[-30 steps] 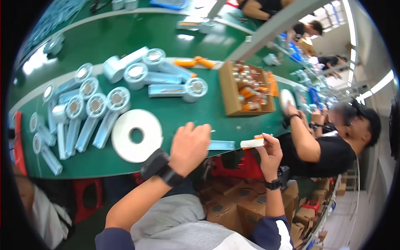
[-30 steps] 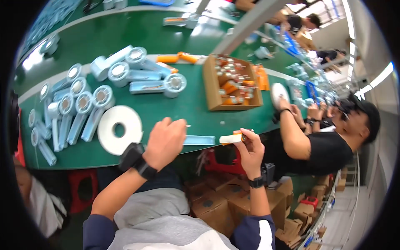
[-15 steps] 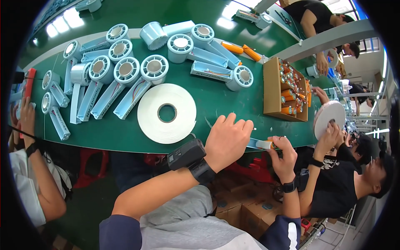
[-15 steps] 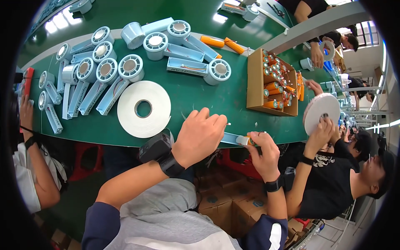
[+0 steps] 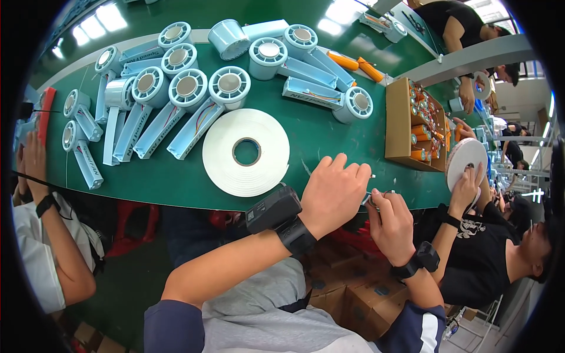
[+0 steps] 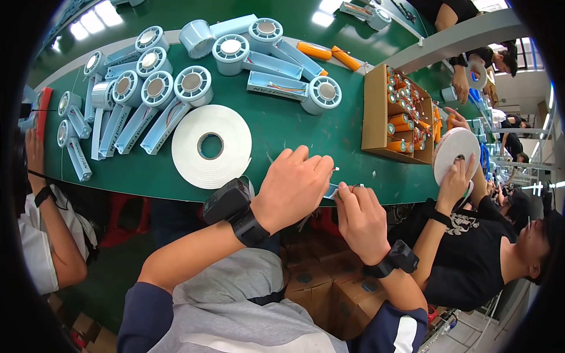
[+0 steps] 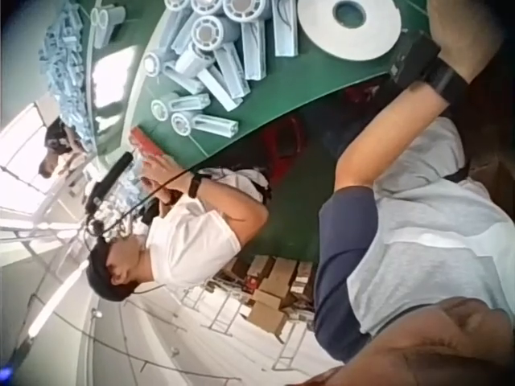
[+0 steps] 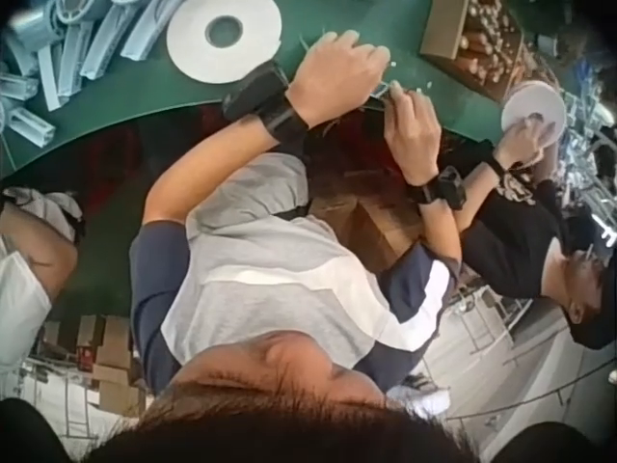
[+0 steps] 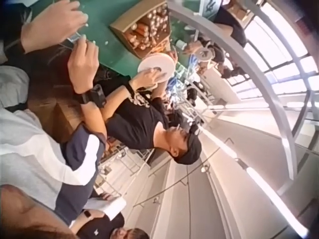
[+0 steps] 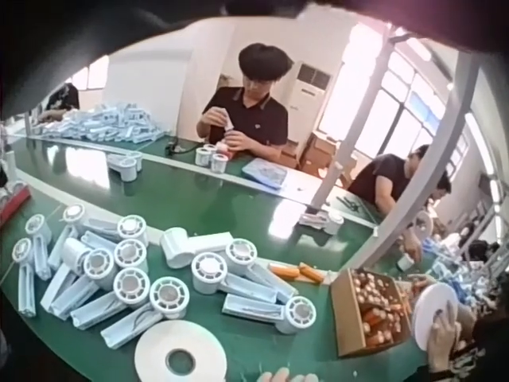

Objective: The person applies double-sided tape to batteries, peels the backing, and presses the batteries into the handles of portable fans. They then route the wires through the housings and place the units back onto the assembly line.

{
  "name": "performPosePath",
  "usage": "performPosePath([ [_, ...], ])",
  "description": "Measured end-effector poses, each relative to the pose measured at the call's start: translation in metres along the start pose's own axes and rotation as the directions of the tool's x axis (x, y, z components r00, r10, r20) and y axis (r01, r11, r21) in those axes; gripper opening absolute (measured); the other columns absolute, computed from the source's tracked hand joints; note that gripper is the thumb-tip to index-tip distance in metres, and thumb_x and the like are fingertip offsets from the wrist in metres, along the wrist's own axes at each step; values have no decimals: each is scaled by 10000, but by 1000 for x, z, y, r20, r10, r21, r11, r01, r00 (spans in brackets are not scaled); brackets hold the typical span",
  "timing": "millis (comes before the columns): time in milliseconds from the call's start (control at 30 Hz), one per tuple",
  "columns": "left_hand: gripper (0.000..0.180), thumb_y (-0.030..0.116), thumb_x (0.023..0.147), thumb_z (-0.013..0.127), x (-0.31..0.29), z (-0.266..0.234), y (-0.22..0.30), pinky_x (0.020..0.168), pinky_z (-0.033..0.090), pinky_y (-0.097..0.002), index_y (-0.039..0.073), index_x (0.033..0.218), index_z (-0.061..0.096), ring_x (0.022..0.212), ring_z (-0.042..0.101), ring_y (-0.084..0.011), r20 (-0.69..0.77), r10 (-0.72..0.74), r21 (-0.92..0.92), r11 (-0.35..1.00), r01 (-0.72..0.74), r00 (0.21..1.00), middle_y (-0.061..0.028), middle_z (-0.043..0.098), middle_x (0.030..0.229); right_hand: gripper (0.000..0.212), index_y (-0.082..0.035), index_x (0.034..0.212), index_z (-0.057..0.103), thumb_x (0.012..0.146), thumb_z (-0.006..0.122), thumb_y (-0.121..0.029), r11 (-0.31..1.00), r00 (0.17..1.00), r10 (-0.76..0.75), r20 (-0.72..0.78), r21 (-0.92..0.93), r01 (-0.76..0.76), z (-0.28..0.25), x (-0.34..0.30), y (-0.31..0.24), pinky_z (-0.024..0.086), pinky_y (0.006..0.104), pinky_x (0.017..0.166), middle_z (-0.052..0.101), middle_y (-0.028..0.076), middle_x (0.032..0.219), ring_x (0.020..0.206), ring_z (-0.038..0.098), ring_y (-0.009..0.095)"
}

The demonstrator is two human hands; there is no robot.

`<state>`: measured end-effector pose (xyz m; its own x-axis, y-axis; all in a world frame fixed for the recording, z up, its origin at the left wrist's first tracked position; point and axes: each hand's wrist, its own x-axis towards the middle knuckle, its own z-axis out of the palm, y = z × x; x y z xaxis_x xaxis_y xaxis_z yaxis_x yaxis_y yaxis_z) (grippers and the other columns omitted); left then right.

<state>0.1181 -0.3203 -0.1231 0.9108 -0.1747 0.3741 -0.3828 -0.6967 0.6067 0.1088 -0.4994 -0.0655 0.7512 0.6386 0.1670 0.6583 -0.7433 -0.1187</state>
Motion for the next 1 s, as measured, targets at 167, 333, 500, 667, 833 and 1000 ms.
performPosePath([
  [167,115,148,923,623,1,0,-6,670,415,-373,84,861,551,744,543,-237,-41,-9,-60,998,7,999,-42,583,737,272,32,1088,645,826,715,57,999,994,32,106,34,-36,-8,15,-3,515,380,693,592,139,875,771,598,312],
  [333,109,149,930,614,-3,1,-7,674,417,-376,80,877,549,750,548,-240,-34,-2,-55,999,0,999,-46,587,743,287,-20,1114,662,833,717,-9,981,968,-162,192,140,137,-14,22,6,528,362,696,593,104,921,817,592,271],
  [500,116,152,933,611,-2,0,-8,677,418,-375,80,868,549,754,549,-242,-62,-8,-85,996,3,998,-50,587,747,259,-55,1072,671,819,729,-50,975,956,-220,196,71,210,-12,28,9,523,375,722,596,86,926,878,594,251],
  [667,128,159,938,604,-3,2,-9,685,427,-386,75,857,552,766,561,-257,-60,-13,-96,995,7,998,-60,596,756,160,-80,916,638,810,750,-125,942,884,-335,325,139,306,-21,44,22,457,389,726,583,69,904,856,572,254],
  [833,113,162,901,612,-3,-1,-7,716,449,-393,78,846,559,812,600,-260,-61,2,-78,997,-7,998,-70,628,770,162,-126,865,622,826,742,-229,900,819,-407,405,22,436,-25,63,30,417,358,726,593,28,853,821,559,221],
  [1000,126,168,926,604,3,-1,-15,739,477,-413,69,856,568,824,619,-284,21,1,-114,993,2,1000,-91,644,769,133,-167,876,641,858,711,-278,827,718,-520,463,64,558,-22,70,34,404,340,731,601,-8,790,807,557,194],
])
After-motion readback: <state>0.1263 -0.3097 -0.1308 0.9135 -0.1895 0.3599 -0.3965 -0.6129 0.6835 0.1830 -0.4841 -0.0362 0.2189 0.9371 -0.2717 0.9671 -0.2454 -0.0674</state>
